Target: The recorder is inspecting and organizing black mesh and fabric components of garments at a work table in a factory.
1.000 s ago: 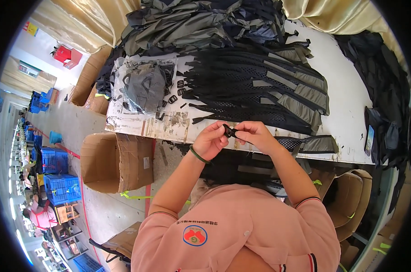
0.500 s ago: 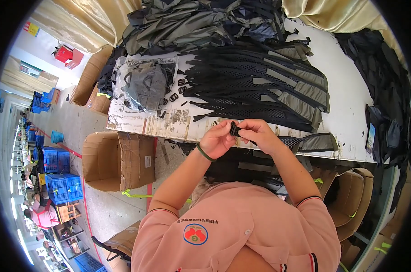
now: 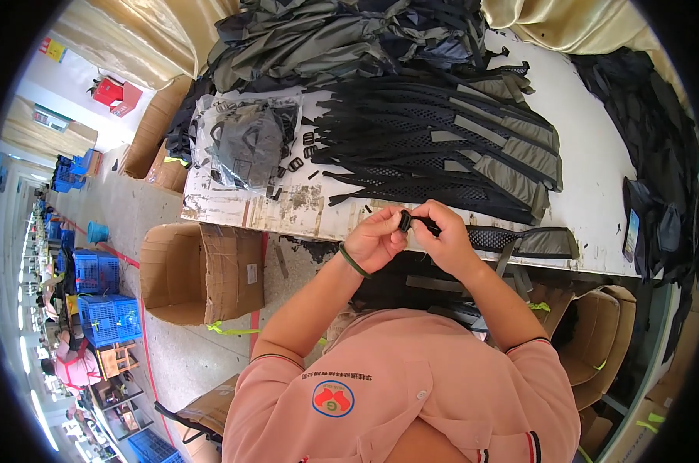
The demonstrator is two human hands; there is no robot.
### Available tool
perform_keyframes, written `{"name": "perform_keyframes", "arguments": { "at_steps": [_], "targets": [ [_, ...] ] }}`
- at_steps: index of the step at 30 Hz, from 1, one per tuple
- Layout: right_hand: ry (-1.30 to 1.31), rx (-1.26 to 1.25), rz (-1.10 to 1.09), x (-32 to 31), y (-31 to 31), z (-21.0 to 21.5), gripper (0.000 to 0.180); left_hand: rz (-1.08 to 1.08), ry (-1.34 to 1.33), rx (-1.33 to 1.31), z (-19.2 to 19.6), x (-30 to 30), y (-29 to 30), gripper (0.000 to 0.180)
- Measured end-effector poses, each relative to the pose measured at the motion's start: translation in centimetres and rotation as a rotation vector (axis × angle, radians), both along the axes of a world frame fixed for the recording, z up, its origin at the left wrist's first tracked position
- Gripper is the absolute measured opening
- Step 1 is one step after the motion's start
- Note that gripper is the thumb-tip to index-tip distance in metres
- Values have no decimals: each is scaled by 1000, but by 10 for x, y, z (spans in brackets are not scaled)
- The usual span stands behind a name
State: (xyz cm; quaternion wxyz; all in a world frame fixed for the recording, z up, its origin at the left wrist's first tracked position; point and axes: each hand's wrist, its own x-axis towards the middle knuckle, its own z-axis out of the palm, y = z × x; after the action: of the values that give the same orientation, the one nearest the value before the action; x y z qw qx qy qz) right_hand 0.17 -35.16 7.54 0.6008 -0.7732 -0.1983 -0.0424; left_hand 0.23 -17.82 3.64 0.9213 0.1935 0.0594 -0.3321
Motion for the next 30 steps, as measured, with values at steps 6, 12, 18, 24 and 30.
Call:
{"name": "perform_keyframes", "arguments": {
  "at_steps": [6, 12, 18, 24, 30],
  "targets": [
    [371, 171, 141, 0, -4, 8, 5, 0, 21, -62, 1, -1, -1, 15],
    [608, 354, 253, 7, -15, 12, 13, 24, -113, 289, 15, 4, 4, 16],
    [-101, -160, 136, 11, -12, 17, 16, 156, -72, 220, 18, -4, -4, 10],
    [-265, -86, 33, 3, -7, 14, 15, 270, -299, 583, 16, -4, -14, 10],
    [622, 359, 148, -2, -6, 7, 21, 396, -447, 768, 19, -7, -16, 8]
  ]
}}
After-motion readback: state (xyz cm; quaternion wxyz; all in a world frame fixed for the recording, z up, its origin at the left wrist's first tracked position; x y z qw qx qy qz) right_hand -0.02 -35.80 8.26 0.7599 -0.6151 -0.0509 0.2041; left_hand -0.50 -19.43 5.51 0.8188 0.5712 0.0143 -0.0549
